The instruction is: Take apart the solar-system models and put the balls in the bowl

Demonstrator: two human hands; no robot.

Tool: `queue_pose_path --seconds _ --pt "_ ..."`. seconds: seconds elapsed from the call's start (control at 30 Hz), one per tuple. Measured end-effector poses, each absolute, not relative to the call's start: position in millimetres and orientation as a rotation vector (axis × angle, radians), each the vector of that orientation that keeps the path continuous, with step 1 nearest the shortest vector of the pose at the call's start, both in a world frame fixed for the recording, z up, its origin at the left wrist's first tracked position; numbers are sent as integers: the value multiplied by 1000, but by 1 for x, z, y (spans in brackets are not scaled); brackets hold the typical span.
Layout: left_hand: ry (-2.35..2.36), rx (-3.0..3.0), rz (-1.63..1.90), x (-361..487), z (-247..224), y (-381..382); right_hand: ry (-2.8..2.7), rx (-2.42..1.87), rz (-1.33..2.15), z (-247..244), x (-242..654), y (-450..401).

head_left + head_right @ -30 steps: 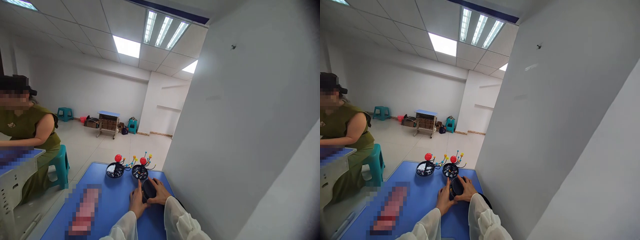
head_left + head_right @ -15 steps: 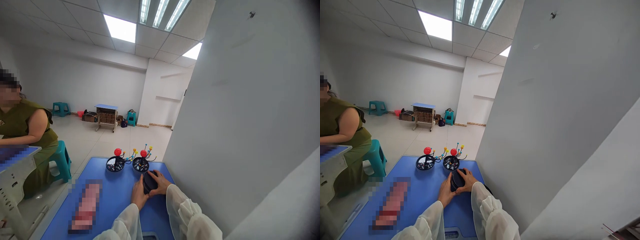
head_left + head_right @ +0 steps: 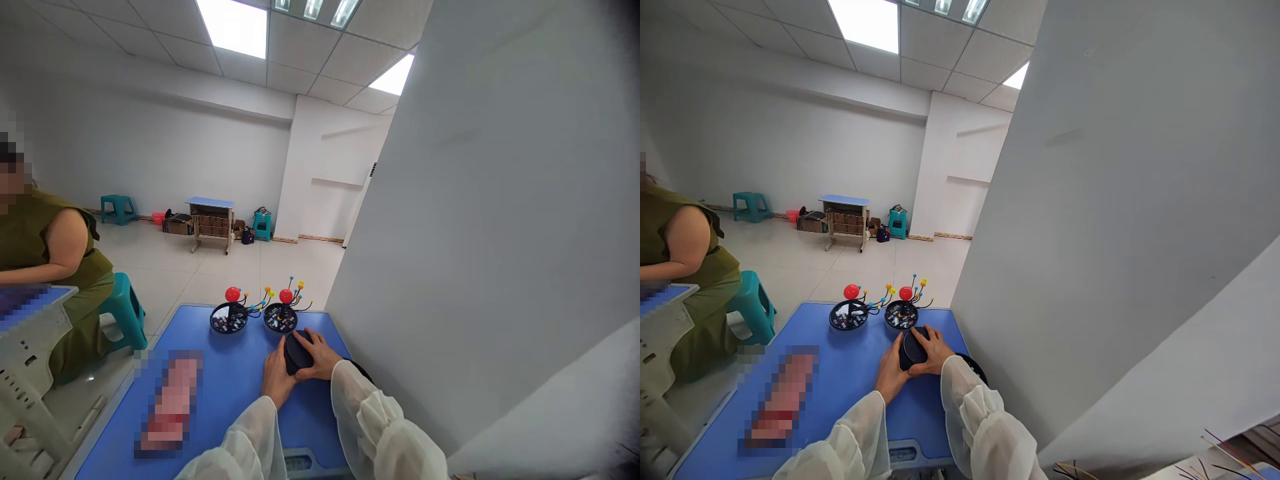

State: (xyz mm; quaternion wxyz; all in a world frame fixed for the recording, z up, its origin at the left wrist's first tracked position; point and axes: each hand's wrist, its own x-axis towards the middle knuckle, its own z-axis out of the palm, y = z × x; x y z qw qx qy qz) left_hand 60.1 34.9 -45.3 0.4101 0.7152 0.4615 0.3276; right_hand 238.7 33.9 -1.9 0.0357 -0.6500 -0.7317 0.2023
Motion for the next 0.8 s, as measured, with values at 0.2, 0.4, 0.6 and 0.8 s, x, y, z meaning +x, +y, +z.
queue_pose_path --seconds 0.2,0.4,0.6,0.8 --pt "1185 1799 828 59 -43 31 -2180 -2013 621 4 236 29" --pt "1173 1811 811 59 -45 29 -2215 -1966 529 5 232 24" --pt "1183 1809 870 63 -56 32 -2020 -2087 421 17 252 36" --pt "1227 1815 864 66 -58 31 -1870 -2209 280 35 289 44"
